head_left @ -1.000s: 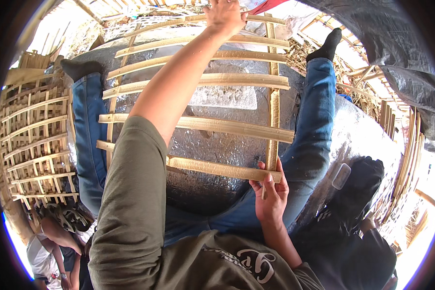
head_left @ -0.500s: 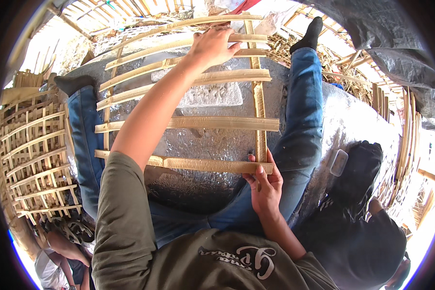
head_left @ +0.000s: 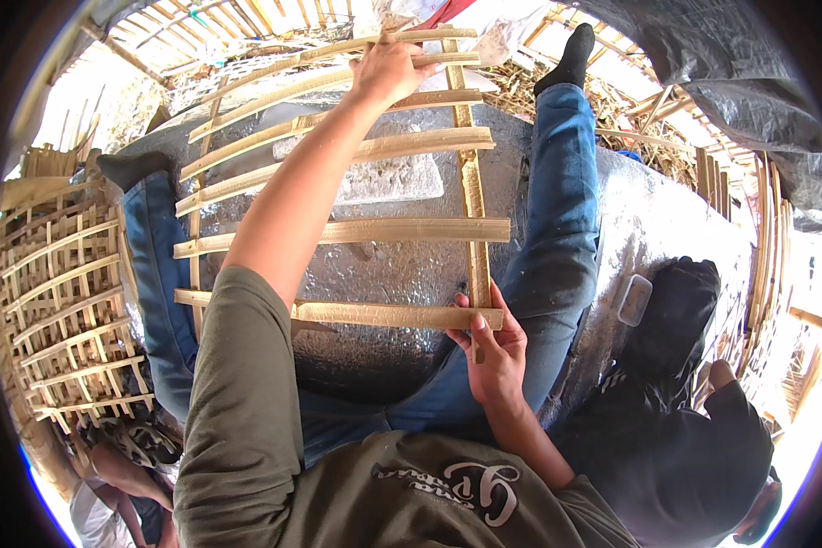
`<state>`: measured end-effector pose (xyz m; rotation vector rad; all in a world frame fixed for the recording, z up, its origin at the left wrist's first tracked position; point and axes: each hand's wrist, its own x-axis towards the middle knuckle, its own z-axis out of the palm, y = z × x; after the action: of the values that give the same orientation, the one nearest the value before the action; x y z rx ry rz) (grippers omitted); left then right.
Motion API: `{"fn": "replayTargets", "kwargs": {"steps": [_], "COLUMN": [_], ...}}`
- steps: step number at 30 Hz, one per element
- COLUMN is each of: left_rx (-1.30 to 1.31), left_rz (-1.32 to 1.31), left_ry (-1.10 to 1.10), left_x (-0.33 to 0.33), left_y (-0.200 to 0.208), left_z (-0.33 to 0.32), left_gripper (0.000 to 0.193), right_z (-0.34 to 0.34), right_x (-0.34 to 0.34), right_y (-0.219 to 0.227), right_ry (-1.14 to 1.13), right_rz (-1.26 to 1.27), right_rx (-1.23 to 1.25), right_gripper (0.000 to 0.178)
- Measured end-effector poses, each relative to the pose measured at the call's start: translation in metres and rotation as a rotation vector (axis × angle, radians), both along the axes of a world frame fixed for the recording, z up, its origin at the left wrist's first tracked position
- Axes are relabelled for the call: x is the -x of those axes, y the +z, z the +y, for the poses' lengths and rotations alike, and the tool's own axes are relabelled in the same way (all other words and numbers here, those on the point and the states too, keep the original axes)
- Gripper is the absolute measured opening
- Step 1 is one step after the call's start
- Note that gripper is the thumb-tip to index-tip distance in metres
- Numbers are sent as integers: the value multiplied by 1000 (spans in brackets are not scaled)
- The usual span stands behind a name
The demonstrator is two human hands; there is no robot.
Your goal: The person sits on the ground and uses a curved knife to split and shape thin bamboo strips. They then weave the strips into a lattice structure, adjusting and aligning them by hand.
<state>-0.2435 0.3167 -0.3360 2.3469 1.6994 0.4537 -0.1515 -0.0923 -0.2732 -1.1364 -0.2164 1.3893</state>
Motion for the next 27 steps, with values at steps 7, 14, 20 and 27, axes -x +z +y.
{"fn": "replayTargets", "kwargs": {"steps": [7,14,20,27], "left_rx": [2,76,113,223], "left_rz": [12,12,1,-70], "left_ry": [11,-61,-85,-89], "left_x": [-3,3,5,8], "left_y": [25,27,29,39], "left_z": [-10,-14,-20,-26], "left_gripper": [57,42,35,37], "right_z": [0,1,0,1], "right_x": [-1,-2,-2,-3], "right_y": [-2,-2,-3,-5], "right_ry": [-16,-20,-19,-22], "right_rz": [18,15,14,11], "right_rx": [-23,-14,-10,-17], "right_gripper": [55,55,55,55]}}
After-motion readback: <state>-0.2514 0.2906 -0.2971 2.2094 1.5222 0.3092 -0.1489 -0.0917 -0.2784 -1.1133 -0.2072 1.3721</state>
